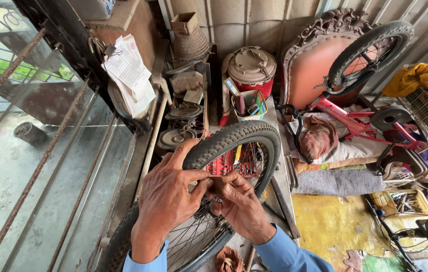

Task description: The person holds a bicycle wheel on a workbench and uses a spoke wrench to tighten individual spokes. They rotate the wheel and adjust multiple spokes around the rim to true the wheel.

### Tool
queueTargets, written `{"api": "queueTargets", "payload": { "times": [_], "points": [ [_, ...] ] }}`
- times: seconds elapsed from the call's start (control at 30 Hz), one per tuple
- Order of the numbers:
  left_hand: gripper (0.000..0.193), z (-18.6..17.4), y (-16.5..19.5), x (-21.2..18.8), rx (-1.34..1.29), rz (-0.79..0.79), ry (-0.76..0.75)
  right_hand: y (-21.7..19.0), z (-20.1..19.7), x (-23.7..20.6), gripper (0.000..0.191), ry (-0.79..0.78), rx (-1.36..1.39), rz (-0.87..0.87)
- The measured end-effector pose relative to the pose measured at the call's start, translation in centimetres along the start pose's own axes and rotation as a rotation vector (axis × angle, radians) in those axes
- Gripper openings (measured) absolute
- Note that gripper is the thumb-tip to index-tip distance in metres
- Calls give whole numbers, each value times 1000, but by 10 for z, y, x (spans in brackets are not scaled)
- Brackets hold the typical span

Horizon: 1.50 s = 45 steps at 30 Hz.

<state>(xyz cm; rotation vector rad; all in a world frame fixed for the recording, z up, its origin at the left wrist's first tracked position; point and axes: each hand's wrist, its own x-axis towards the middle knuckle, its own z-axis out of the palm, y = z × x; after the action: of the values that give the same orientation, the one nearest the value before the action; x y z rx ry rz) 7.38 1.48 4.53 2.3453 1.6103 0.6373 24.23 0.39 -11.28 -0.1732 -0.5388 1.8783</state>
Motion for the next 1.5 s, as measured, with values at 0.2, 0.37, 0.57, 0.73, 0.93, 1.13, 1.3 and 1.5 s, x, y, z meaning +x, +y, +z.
{"api": "queueTargets", "payload": {
  "times": [0.2,0.37,0.57,0.73,0.93,1.13,1.3,1.5],
  "points": [
    [18,1,-4,-1,6,52,28,10,-34,-12,9,10,-491,-132],
    [42,2,-12,-1,49,116,78,-7,-83,-18,17,114,-1185,-467],
    [70,3,-10,5,104,181,104,-57,-123,3,25,238,-1861,-715],
    [75,3,0,4,127,131,48,-69,-131,28,28,62,-2041,-916],
    [70,8,-3,11,133,81,50,-42,-137,19,25,-86,-2103,-811],
    [69,11,-6,11,135,119,90,-79,-141,32,27,-33,-2218,-810],
    [69,12,-2,11,157,41,124,-45,-133,16,19,20,-1976,-578],
    [68,12,0,17,156,-9,92,-75,-133,34,25,22,-2120,-568]
  ]
}}
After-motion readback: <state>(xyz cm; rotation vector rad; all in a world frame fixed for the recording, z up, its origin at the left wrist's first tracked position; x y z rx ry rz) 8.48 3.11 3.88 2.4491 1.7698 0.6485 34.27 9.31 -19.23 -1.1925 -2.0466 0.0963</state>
